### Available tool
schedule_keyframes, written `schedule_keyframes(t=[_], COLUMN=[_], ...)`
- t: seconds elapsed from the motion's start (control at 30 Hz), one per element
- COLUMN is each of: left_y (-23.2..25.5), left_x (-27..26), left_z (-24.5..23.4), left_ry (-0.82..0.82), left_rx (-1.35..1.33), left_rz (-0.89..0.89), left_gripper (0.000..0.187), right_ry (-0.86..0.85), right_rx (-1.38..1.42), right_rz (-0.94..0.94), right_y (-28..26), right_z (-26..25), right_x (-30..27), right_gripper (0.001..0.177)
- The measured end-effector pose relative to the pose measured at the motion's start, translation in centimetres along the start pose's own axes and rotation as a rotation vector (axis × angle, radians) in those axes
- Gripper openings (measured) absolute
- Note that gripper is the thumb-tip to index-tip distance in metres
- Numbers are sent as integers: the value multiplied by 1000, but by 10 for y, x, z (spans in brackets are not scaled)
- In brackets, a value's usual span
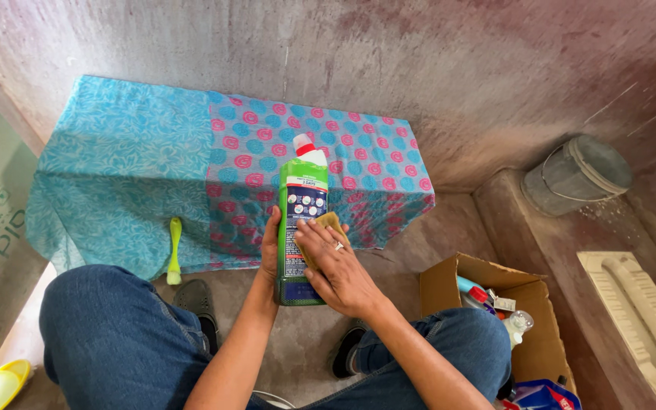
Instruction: The person sits on the floor and wipes a green Domex bottle with a cloth, then places it in a cardboard box. The person wipes the cloth on a patterned cloth-covered surface, then wipes two purple Cadbury chocolate bars and places them on the surface.
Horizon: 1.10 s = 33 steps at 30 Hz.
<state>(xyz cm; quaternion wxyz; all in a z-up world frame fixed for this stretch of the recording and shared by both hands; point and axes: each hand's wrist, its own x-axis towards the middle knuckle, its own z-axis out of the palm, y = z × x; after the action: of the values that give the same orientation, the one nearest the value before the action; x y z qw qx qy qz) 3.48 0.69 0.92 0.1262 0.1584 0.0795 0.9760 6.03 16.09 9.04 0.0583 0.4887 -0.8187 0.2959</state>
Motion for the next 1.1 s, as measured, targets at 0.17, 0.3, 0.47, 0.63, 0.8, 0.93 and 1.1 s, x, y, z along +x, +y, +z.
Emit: schedule_keyframes(t=[0.17, 0.3, 0.47, 0.63, 0.8, 0.93, 1.1], left_y=[1, 3, 3, 2, -4, -4, -3], left_x=[-3, 1, -3, -1, 1, 3, 4], left_z=[4, -18, -7, 15, 14, 12, -4], left_ry=[-17, -100, -20, -40, 29, 10, -59], left_rx=[-84, -158, 41, 156, 172, 154, 109], left_rz=[-73, 18, -13, 25, 71, 10, 60], left_gripper=[87, 78, 83, 88, 91, 89, 87], right_ry=[73, 194, 493, 337, 401, 494, 704], right_rx=[167, 12, 76, 739, 925, 1125, 798], right_rz=[43, -39, 252, 773, 812, 867, 579], right_y=[3, 10, 13, 35, 56, 70, 78], right_z=[-6, -5, 4, 2, 13, 6, -4], right_x=[-4, -7, -6, -7, -18, -22, -26], right_gripper=[38, 39, 81, 83, 65, 55, 28])
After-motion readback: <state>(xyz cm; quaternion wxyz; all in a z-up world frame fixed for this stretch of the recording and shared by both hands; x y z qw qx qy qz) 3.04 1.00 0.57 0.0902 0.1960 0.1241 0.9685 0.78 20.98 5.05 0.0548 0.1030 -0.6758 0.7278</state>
